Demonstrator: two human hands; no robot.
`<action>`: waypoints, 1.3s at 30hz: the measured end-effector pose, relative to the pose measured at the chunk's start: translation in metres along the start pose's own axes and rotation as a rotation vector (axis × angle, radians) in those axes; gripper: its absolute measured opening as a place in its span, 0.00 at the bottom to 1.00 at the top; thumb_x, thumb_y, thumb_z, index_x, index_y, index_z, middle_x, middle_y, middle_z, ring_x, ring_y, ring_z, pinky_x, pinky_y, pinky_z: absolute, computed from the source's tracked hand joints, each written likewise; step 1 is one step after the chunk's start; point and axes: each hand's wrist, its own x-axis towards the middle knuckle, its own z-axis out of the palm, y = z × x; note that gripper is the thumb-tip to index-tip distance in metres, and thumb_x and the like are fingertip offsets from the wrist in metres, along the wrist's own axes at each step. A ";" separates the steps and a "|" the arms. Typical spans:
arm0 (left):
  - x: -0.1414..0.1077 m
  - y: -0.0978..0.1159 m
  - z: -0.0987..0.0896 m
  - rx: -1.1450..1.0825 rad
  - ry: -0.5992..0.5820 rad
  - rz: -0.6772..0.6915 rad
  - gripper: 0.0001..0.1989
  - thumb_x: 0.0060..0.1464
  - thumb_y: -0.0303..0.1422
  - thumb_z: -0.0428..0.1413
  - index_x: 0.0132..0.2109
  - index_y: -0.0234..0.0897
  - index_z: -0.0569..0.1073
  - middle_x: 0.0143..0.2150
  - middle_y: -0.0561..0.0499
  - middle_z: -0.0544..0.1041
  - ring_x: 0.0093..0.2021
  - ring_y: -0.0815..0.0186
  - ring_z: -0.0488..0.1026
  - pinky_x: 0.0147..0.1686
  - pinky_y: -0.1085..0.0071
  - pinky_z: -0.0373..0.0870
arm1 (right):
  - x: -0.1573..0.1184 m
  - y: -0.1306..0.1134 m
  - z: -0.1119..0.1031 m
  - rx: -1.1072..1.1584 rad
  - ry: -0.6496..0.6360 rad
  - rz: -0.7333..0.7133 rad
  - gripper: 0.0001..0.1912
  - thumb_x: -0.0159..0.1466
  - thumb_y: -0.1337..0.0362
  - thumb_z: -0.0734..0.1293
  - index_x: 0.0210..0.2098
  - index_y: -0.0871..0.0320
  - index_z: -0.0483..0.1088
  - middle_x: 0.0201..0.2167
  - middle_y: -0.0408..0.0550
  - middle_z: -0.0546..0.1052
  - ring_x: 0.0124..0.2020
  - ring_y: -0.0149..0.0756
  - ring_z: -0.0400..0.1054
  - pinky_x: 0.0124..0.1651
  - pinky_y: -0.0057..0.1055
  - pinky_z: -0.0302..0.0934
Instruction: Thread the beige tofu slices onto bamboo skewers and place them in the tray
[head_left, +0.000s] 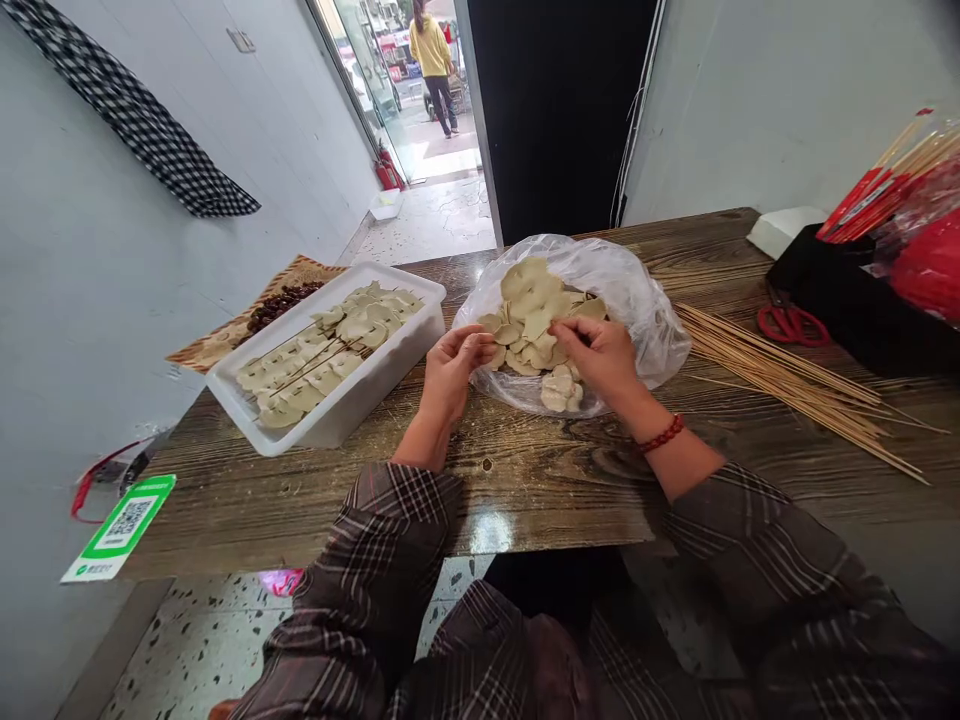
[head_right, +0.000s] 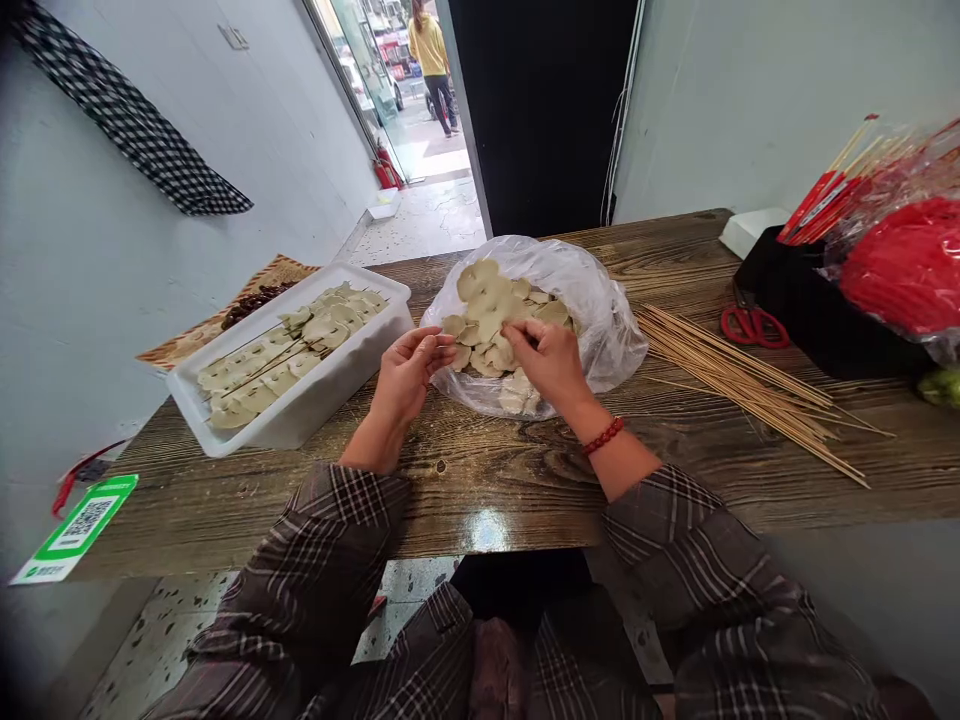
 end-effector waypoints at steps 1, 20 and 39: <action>0.000 -0.002 0.001 0.090 0.001 0.036 0.13 0.48 0.37 0.64 0.40 0.36 0.77 0.37 0.48 0.80 0.34 0.68 0.76 0.39 0.71 0.71 | 0.003 0.001 -0.003 0.012 0.040 0.022 0.15 0.63 0.56 0.65 0.32 0.60 0.79 0.23 0.44 0.76 0.26 0.33 0.66 0.30 0.28 0.57; 0.017 -0.026 0.058 1.194 -0.008 0.389 0.10 0.53 0.39 0.60 0.30 0.38 0.72 0.34 0.44 0.72 0.42 0.54 0.69 0.45 0.60 0.63 | 0.016 0.007 -0.008 0.160 0.157 0.062 0.15 0.61 0.56 0.65 0.31 0.61 0.78 0.23 0.45 0.74 0.26 0.32 0.64 0.30 0.28 0.57; 0.026 -0.017 0.020 0.938 -0.105 0.343 0.03 0.49 0.26 0.56 0.30 0.38 0.70 0.27 0.55 0.71 0.29 0.68 0.66 0.33 0.71 0.60 | 0.016 0.007 -0.008 0.165 0.154 0.035 0.15 0.62 0.57 0.66 0.31 0.61 0.78 0.25 0.46 0.77 0.28 0.33 0.67 0.31 0.28 0.59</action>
